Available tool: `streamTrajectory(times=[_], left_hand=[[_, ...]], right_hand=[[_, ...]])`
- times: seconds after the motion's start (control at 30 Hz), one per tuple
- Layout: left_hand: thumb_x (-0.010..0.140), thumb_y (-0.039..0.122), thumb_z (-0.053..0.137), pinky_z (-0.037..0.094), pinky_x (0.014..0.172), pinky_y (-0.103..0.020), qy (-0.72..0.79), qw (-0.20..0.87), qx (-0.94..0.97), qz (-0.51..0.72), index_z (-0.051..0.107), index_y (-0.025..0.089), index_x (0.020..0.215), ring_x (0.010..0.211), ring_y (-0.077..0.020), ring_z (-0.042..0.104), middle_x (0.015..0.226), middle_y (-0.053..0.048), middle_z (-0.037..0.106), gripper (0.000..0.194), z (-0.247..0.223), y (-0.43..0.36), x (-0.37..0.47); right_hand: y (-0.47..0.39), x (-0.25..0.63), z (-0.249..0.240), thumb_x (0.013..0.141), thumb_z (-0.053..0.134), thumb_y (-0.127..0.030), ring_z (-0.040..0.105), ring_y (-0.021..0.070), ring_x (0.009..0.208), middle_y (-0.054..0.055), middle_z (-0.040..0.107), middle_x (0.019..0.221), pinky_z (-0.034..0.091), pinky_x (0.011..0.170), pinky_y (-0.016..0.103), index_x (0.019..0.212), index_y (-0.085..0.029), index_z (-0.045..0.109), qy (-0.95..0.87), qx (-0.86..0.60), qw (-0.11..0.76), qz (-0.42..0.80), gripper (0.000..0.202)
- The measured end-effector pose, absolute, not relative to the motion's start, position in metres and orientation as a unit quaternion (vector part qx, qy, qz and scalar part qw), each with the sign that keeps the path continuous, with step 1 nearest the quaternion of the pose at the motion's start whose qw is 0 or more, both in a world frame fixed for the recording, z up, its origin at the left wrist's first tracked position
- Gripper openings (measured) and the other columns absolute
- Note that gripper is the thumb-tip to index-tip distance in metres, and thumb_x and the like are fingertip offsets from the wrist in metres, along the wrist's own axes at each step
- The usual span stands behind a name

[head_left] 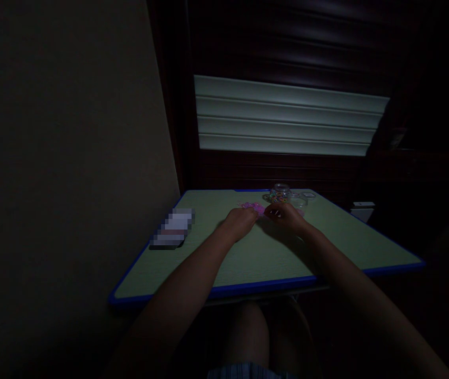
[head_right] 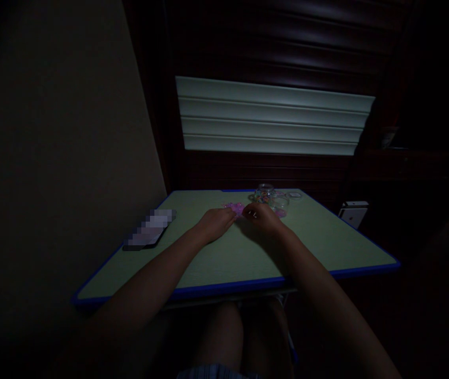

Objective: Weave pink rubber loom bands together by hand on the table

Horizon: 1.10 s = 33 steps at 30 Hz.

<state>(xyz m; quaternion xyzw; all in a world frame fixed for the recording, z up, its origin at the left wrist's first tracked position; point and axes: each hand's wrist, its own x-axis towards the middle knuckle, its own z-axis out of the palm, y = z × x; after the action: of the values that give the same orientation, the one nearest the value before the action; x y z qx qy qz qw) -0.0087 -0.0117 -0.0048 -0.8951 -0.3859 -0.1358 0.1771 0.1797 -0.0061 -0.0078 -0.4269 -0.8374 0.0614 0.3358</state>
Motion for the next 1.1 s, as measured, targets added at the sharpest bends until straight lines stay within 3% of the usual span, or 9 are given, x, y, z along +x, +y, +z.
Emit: streamTrajectory(times=[1.1], left_hand=[[0.088,0.02,0.034,0.043,0.074,-0.029,-0.359,0.19,-0.9,-0.159,0.056,0.016,0.093,0.087,-0.0176,0.056,0.096,-0.007,0.061,0.023,-0.0019,-0.0143,-0.0068]], right_hand=[[-0.0053,0.1796,-0.0103,0.069,0.049,-0.014,0.057,0.0135,0.065,0.006,0.065,0.075,0.042,0.059,0.023,0.08,-0.013,0.066,-0.844,-0.427,0.32,0.059,0.02]])
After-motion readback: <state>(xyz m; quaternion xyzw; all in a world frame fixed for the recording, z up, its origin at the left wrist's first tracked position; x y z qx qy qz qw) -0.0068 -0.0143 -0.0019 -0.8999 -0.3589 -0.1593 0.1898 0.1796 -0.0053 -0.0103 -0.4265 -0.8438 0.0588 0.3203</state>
